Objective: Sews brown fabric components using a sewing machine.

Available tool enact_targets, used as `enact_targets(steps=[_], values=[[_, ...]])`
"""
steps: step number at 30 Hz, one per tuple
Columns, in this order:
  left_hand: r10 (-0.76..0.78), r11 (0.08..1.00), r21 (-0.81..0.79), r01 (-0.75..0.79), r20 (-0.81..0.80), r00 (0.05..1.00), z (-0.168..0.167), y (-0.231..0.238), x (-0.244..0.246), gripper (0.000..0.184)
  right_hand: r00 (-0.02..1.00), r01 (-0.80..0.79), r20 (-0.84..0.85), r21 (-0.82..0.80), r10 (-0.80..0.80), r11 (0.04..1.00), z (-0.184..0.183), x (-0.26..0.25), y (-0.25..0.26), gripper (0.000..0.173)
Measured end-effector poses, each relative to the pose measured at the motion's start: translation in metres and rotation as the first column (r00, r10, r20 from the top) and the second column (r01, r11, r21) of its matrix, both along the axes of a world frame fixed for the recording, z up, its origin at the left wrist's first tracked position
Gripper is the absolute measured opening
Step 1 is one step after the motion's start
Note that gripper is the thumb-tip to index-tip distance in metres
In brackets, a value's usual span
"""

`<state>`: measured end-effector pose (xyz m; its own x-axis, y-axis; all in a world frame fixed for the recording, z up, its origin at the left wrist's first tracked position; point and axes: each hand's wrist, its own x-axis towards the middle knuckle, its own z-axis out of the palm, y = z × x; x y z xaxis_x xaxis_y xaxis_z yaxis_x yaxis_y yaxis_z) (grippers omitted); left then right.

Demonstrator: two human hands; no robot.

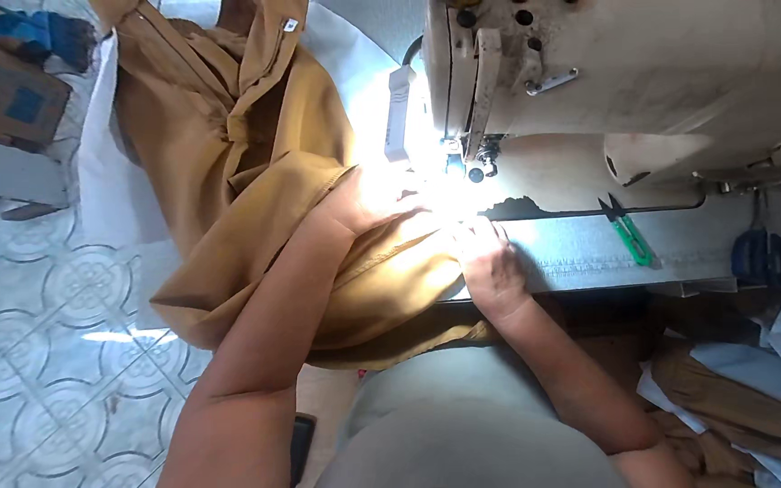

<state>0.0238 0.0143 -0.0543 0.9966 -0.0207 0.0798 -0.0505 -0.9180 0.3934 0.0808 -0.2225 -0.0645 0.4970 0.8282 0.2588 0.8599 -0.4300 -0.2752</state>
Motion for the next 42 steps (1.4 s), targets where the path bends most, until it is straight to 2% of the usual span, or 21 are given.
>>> enact_targets(steps=[4,10,12,14,16,20,25,30,31,33,36,39,41,42], values=[[0.053,0.998,-0.029,-0.051,0.057,0.997,-0.001,-0.012,0.005,0.027,0.999,-0.022,0.042,0.016,0.021,1.0,-0.002,0.001,-0.002,0.025],[0.028,1.0,0.013,-0.028,0.023,0.999,-0.004,-0.006,0.006,0.019,0.999,-0.009,-0.04,0.115,0.014,0.993,-0.009,0.004,-0.005,0.024],[-0.003,1.0,-0.022,0.003,0.013,1.0,0.002,-0.007,0.006,0.019,0.998,-0.013,-0.051,0.132,0.02,0.991,-0.011,0.005,-0.005,0.024],[-0.021,0.991,-0.129,0.021,0.002,1.0,0.007,-0.009,0.006,0.016,0.997,-0.018,-0.077,0.166,0.031,0.986,-0.013,0.006,-0.005,0.024],[0.017,0.974,-0.224,-0.029,-0.053,0.998,0.007,-0.008,0.007,0.013,0.994,-0.024,-0.101,0.203,0.046,0.979,-0.014,0.006,-0.006,0.025],[0.123,0.969,-0.185,-0.161,-0.202,0.972,0.012,-0.005,0.006,0.021,0.988,-0.032,-0.144,0.218,0.064,0.975,-0.012,0.007,-0.007,0.031],[0.111,0.977,-0.16,-0.138,-0.167,0.98,0.002,-0.004,0.01,0.02,0.992,-0.059,-0.095,0.206,0.08,0.977,-0.012,0.01,-0.005,0.03],[0.207,0.957,-0.167,-0.238,-0.185,0.961,0.002,-0.007,0.008,0.02,0.989,-0.118,-0.067,0.184,0.132,0.976,-0.011,0.015,-0.004,0.031],[0.212,0.963,-0.138,-0.233,-0.146,0.966,0.002,-0.008,0.008,0.017,0.989,-0.126,-0.058,0.152,0.136,0.98,-0.011,0.015,-0.003,0.031],[0.19,0.982,0.02,-0.189,-0.019,0.982,0.003,-0.013,0.005,0.012,0.988,-0.15,-0.031,0.1,0.154,0.984,-0.01,0.015,-0.003,0.028],[0.164,0.952,0.254,-0.17,0.048,0.985,0.01,-0.031,0.0,0.016,0.983,-0.186,0.019,0.077,0.185,0.98,-0.013,0.015,-0.005,0.029],[0.248,0.906,0.353,-0.235,0.008,0.969,-0.002,-0.059,-0.011,0.033,0.976,-0.198,0.094,0.027,0.195,0.98,-0.015,0.016,-0.009,0.034],[0.368,0.857,0.414,-0.306,-0.078,0.926,0.0,-0.093,-0.021,0.042,0.969,-0.21,0.134,0.007,0.207,0.978,-0.013,0.014,-0.01,0.029],[0.426,0.854,0.396,-0.338,-0.157,0.891,0.01,-0.11,-0.022,0.043,0.966,-0.211,0.152,0.005,0.208,0.977,-0.011,0.014,-0.01,0.022]])
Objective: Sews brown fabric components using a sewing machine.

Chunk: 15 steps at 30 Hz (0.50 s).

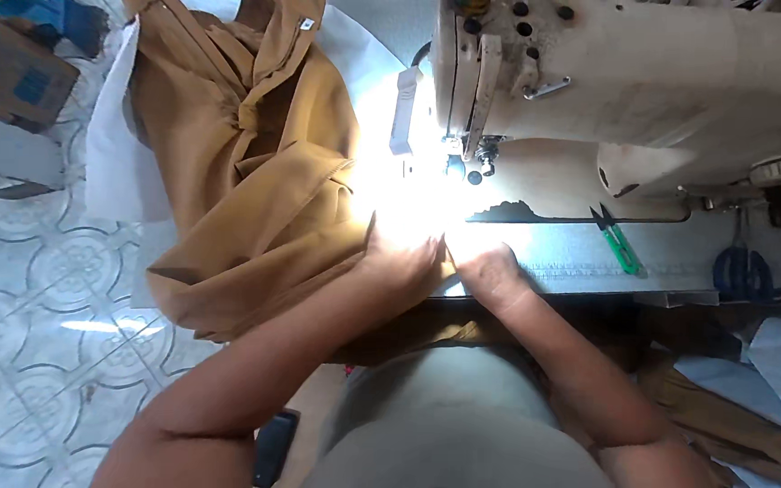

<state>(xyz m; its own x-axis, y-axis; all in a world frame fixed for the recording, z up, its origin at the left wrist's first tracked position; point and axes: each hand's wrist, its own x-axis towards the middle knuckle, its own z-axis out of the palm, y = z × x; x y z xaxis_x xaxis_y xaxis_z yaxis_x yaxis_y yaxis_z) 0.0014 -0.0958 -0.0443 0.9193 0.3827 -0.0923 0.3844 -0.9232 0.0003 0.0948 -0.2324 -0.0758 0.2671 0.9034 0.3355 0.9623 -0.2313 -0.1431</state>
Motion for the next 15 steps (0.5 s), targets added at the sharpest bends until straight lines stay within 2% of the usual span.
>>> enact_targets(steps=[2,4,6,9,11,15], values=[[0.054,0.998,-0.033,-0.052,0.059,0.997,-0.006,-0.007,-0.004,0.044,1.0,-0.003,0.023,0.006,0.002,1.0,0.0,0.001,0.001,0.01],[0.034,0.998,-0.059,-0.025,0.17,0.985,-0.018,0.005,-0.005,0.051,1.0,0.007,0.019,0.006,-0.007,1.0,0.0,0.003,0.003,0.005],[-0.006,0.998,-0.062,0.023,0.263,0.965,-0.021,0.02,-0.001,0.058,1.0,0.026,-0.009,-0.013,-0.026,1.0,0.0,0.004,0.007,0.007],[-0.049,0.992,-0.094,0.085,0.334,0.941,-0.019,0.039,0.011,0.057,0.997,0.066,-0.043,0.001,-0.066,0.998,-0.002,0.007,0.017,0.009],[-0.067,0.989,-0.101,0.107,0.335,0.94,-0.019,0.051,0.021,0.056,0.989,0.094,-0.111,-0.005,-0.094,0.996,-0.003,0.01,0.022,0.014],[-0.075,0.982,-0.156,0.11,0.213,0.974,-0.015,0.067,0.038,0.053,0.96,0.139,-0.237,-0.052,-0.147,0.989,-0.003,0.014,0.03,0.014]])
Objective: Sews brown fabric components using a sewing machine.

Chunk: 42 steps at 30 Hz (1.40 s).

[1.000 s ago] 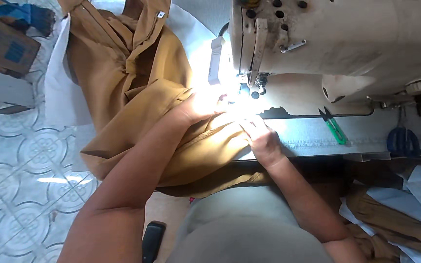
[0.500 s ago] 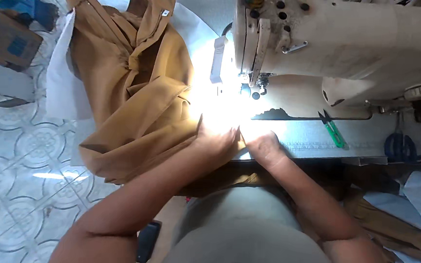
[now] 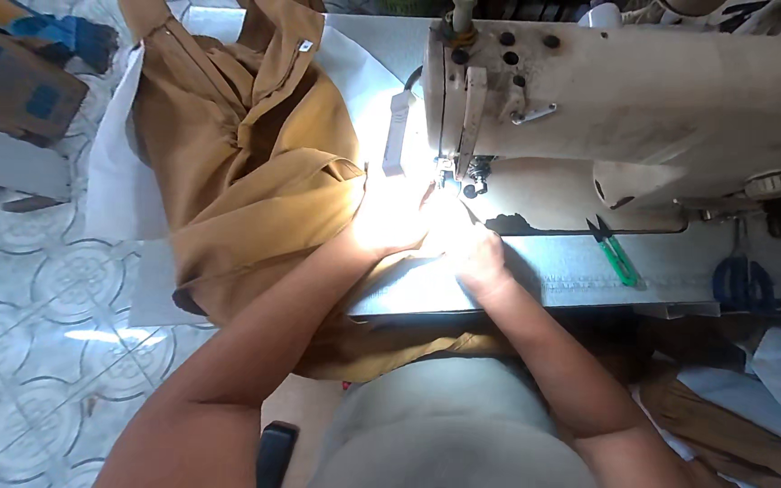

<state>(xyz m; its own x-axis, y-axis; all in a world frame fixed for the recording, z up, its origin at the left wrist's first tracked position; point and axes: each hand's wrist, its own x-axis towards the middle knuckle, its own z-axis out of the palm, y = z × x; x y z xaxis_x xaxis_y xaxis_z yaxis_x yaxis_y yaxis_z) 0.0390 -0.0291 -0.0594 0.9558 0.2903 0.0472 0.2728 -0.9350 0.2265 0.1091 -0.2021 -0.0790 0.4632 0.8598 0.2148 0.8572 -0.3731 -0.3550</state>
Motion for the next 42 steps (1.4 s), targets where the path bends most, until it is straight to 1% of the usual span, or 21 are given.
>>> enact_targets(steps=[2,4,6,9,11,14,16,20,23,25,27,28,30,31,32,34,35,37,38,40,42], values=[[-0.025,1.0,-0.007,0.025,-0.035,0.999,0.003,0.005,0.005,0.055,0.997,0.029,-0.071,-0.166,-0.041,0.986,0.012,0.0,0.006,0.018],[-0.031,0.999,-0.023,0.029,-0.118,0.993,0.008,0.008,0.009,0.058,0.99,0.058,-0.104,-0.313,-0.095,0.948,0.023,-0.001,0.014,0.029],[-0.052,0.998,-0.036,0.046,-0.164,0.985,0.011,0.013,0.011,0.054,0.987,0.079,-0.107,-0.347,-0.123,0.934,0.026,-0.002,0.019,0.036],[-0.127,0.992,-0.039,0.124,-0.076,0.989,0.005,0.023,0.011,0.049,0.982,0.09,-0.124,-0.363,-0.144,0.927,0.028,-0.004,0.023,0.046],[-0.142,0.988,-0.072,0.135,-0.103,0.984,0.01,0.024,0.011,0.05,0.98,0.096,-0.125,-0.376,-0.153,0.922,0.028,-0.005,0.025,0.054],[-0.16,0.986,-0.063,0.153,-0.111,0.981,0.011,0.026,0.011,0.05,0.977,0.124,-0.112,-0.383,-0.179,0.915,0.027,-0.007,0.026,0.054],[-0.152,0.987,-0.071,0.144,-0.127,0.98,0.014,0.024,0.012,0.05,0.974,0.128,-0.124,-0.378,-0.187,0.917,0.026,-0.009,0.025,0.049],[-0.119,0.992,-0.071,0.105,-0.239,0.964,0.022,0.023,0.014,0.049,0.979,0.117,-0.113,-0.368,-0.17,0.922,0.026,-0.009,0.027,0.046],[-0.165,0.984,-0.106,0.146,-0.194,0.967,0.016,0.029,0.014,0.048,0.985,0.115,-0.079,-0.373,-0.155,0.921,0.026,-0.009,0.028,0.049],[-0.216,0.975,-0.082,0.206,-0.138,0.967,0.013,0.035,0.013,0.049,0.983,0.119,-0.087,-0.375,-0.162,0.919,0.025,-0.01,0.029,0.045],[-0.238,0.971,-0.013,0.238,-0.093,0.967,0.01,0.038,0.011,0.047,0.974,0.115,-0.132,-0.409,-0.183,0.905,0.026,-0.009,0.029,0.04],[-0.234,0.97,0.059,0.237,-0.063,0.97,0.011,0.034,0.007,0.043,0.969,0.119,-0.15,-0.406,-0.195,0.906,0.026,-0.009,0.028,0.036],[-0.203,0.963,0.173,0.205,-0.027,0.979,0.023,0.012,-0.005,0.03,0.968,0.137,-0.157,-0.323,-0.196,0.936,0.027,-0.01,0.025,0.041],[-0.198,0.965,0.175,0.196,-0.009,0.98,0.029,-0.003,-0.016,0.021,0.977,0.139,-0.127,-0.212,-0.169,0.967,0.025,-0.01,0.021,0.039],[-0.188,0.972,0.144,0.185,0.007,0.982,0.03,-0.019,-0.028,0.018,0.984,0.121,-0.123,-0.061,-0.128,0.991,0.021,-0.01,0.016,0.037],[-0.131,0.988,0.084,0.13,0.008,0.991,0.021,-0.042,-0.046,0.019,0.991,0.039,-0.132,0.178,-0.016,0.983,0.01,-0.002,0.006,0.035],[-0.104,0.992,0.08,0.099,0.057,0.993,0.012,-0.047,-0.051,0.016,0.989,0.03,-0.149,0.255,0.009,0.966,0.005,0.001,0.001,0.032],[-0.052,0.994,0.104,0.027,0.249,0.967,-0.006,-0.047,-0.057,0.013,0.975,0.112,-0.219,0.346,-0.036,0.932,-0.005,0.003,-0.005,0.025],[-0.015,0.997,0.078,-0.011,0.326,0.945,-0.011,-0.046,-0.057,0.014,0.973,0.149,-0.221,0.384,-0.066,0.911,-0.009,0.004,-0.006,0.021],[0.073,0.997,-0.057,-0.055,0.369,0.927,-0.009,-0.044,-0.056,0.017,0.967,0.173,-0.241,0.382,-0.083,0.908,-0.011,0.001,-0.006,0.022],[0.1,0.986,-0.163,-0.041,0.374,0.922,-0.005,-0.041,-0.055,0.02,0.959,0.169,-0.273,0.324,-0.079,0.931,-0.005,0.001,-0.002,0.031]])
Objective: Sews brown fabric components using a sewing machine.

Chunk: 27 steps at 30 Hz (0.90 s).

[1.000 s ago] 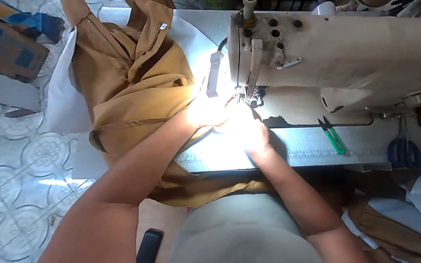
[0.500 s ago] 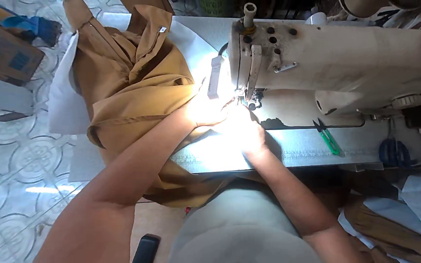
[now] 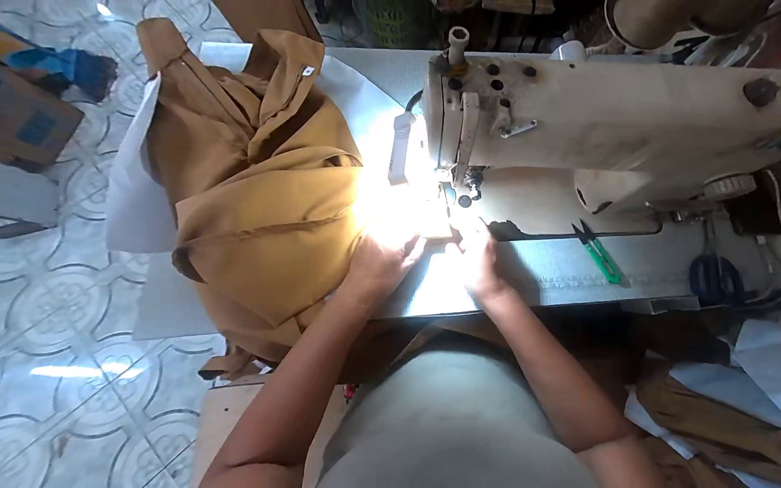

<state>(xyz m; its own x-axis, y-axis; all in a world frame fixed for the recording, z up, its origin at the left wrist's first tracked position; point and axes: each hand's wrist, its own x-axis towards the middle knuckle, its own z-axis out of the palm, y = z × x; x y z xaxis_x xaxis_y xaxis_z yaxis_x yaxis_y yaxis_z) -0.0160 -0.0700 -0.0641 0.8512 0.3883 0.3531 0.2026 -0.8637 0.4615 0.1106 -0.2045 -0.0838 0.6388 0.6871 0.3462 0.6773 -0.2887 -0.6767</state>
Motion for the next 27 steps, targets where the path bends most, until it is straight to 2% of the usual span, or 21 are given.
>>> enact_targets(steps=[3,5,6,7,9,10,11,12,14,15,16,18,23,27], values=[[-0.049,0.997,-0.06,0.049,0.001,0.999,0.005,0.006,0.0,0.02,1.0,-0.007,-0.005,-0.054,0.007,0.999,0.013,0.0,0.006,0.029],[-0.114,0.993,0.01,0.114,-0.018,0.993,0.006,0.012,-0.002,0.02,0.997,-0.039,-0.068,-0.014,0.038,0.999,0.017,0.0,0.003,0.026],[-0.146,0.987,0.068,0.149,-0.045,0.988,0.008,0.015,-0.003,0.023,0.984,-0.055,-0.167,0.031,0.059,0.998,0.018,-0.003,-0.002,0.025],[-0.169,0.977,0.124,0.176,-0.066,0.984,0.009,0.018,-0.003,0.021,0.934,-0.071,-0.346,0.078,0.094,0.994,0.022,-0.009,-0.009,0.018],[-0.192,0.954,0.217,0.206,-0.084,0.978,0.014,0.022,-0.001,0.021,0.655,-0.118,-0.743,0.076,0.135,0.99,0.034,-0.018,-0.025,0.005],[-0.206,0.943,0.248,0.22,-0.085,0.975,0.015,0.022,0.0,0.023,0.571,-0.122,-0.818,-0.002,0.068,0.993,0.04,-0.019,-0.032,0.008],[-0.218,0.935,0.267,0.235,-0.091,0.972,0.015,0.02,0.0,0.024,0.576,-0.114,-0.817,-0.1,-0.016,0.988,0.043,-0.018,-0.037,0.014],[-0.23,0.928,0.278,0.248,-0.095,0.969,0.013,0.018,0.0,0.023,0.648,-0.078,-0.758,-0.163,-0.074,0.983,0.045,-0.018,-0.04,0.021],[-0.239,0.924,0.281,0.259,-0.103,0.965,0.012,0.013,0.0,0.022,0.876,0.028,-0.472,-0.165,-0.104,0.986,0.041,-0.018,-0.038,0.026],[-0.236,0.926,0.275,0.257,-0.109,0.966,0.012,0.012,0.0,0.022,0.947,0.068,-0.301,-0.138,-0.107,0.988,0.039,-0.019,-0.033,0.026],[-0.229,0.93,0.267,0.253,-0.117,0.966,0.012,0.01,-0.001,0.022,0.975,0.082,-0.198,-0.118,-0.105,0.99,0.04,-0.019,-0.027,0.026],[-0.202,0.937,0.263,0.232,-0.135,0.97,0.013,0.008,-0.001,0.021,0.982,0.072,-0.162,-0.143,-0.095,0.987,0.04,-0.022,-0.012,0.028],[-0.158,0.934,0.296,0.2,-0.158,0.975,0.011,0.001,-0.003,0.025,0.964,0.031,-0.236,-0.354,-0.121,0.935,0.037,-0.026,0.0,0.03],[-0.139,0.946,0.243,0.215,-0.292,0.946,0.019,-0.009,-0.003,0.039,0.955,0.054,-0.265,-0.274,-0.13,0.96,0.04,-0.023,-0.006,0.018]])
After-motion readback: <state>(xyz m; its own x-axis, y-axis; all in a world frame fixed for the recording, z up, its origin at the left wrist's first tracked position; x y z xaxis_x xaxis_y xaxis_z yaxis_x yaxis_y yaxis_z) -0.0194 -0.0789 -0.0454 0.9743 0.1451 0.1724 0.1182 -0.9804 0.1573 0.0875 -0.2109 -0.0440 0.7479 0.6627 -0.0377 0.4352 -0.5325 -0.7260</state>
